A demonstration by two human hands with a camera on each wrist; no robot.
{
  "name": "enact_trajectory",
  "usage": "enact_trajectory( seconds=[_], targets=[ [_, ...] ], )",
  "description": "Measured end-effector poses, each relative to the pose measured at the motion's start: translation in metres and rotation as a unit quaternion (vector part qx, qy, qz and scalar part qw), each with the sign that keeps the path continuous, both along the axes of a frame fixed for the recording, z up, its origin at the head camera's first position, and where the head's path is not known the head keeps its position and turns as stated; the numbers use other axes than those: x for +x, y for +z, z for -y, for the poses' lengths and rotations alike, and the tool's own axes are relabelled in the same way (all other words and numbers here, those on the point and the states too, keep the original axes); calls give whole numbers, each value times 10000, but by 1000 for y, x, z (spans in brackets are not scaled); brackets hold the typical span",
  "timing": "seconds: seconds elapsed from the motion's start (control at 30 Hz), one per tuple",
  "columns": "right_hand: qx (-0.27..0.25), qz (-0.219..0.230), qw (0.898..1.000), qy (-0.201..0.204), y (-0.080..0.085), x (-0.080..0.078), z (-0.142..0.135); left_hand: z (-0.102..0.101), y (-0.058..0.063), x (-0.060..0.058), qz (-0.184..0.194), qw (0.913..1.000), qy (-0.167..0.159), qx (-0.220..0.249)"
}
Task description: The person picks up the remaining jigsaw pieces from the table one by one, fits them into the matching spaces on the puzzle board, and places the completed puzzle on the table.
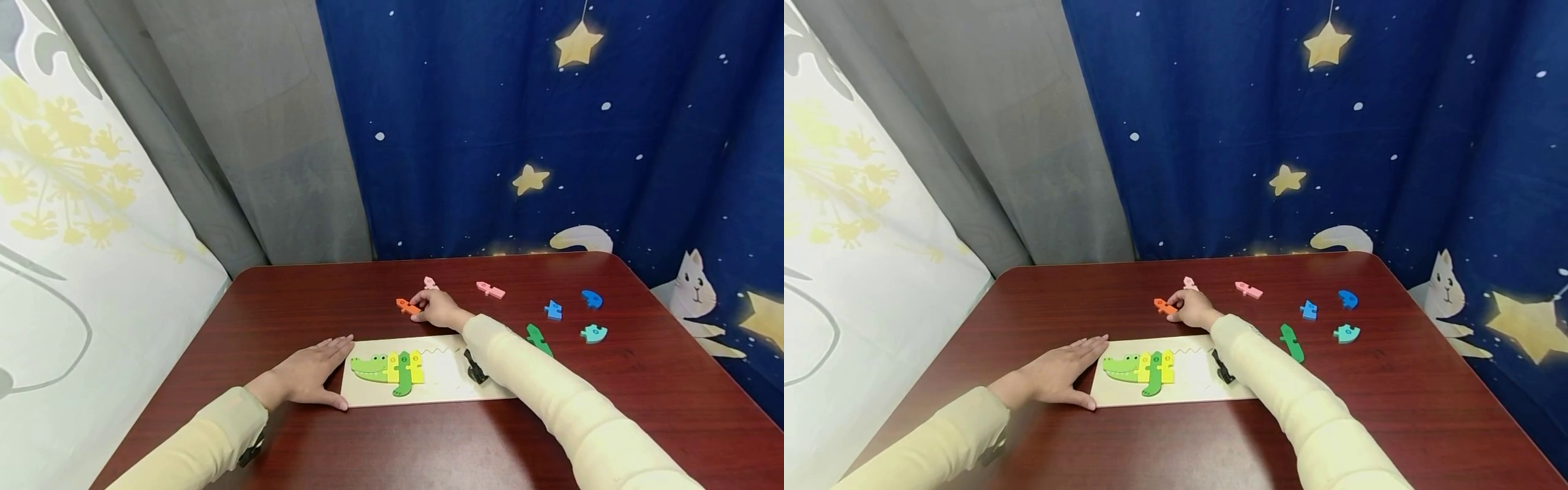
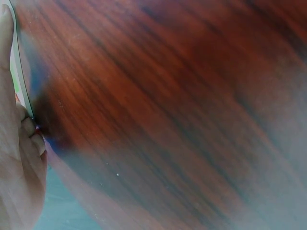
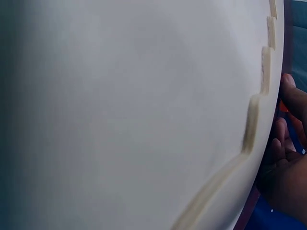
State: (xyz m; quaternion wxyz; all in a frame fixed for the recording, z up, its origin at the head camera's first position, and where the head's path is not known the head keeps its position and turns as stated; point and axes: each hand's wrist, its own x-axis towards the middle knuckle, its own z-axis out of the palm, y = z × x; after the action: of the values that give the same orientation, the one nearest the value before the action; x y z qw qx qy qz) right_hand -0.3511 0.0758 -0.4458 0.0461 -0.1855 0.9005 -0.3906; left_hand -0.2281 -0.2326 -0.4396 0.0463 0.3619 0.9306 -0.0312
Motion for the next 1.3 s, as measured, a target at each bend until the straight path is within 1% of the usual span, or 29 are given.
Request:
enact_trajectory(
  seconds=[0.23,0.5,0.67,1.07,1.17,1.3],
  targets=[
    [-232,165,9996,17,-3,-2,-3,0,0,0,17,10000,12,25],
    [-482,254,9985,57,-1,-1,-5,0,1,0,19,10000,-1,7],
    [-653,332,9973,-3,1,1,-5,1,1,1,-2,10000,-32,44],
    [-1364,515,9893,-4,4,6,-6,0,0,1,2,10000,0,61],
    [-1451,478,9883,-40,3,7,-7,0,0,0,3,10000,16,31],
    [-1563,449,9866,-100,3,7,-10,0,0,0,-16,9999,-51,105]
  ],
)
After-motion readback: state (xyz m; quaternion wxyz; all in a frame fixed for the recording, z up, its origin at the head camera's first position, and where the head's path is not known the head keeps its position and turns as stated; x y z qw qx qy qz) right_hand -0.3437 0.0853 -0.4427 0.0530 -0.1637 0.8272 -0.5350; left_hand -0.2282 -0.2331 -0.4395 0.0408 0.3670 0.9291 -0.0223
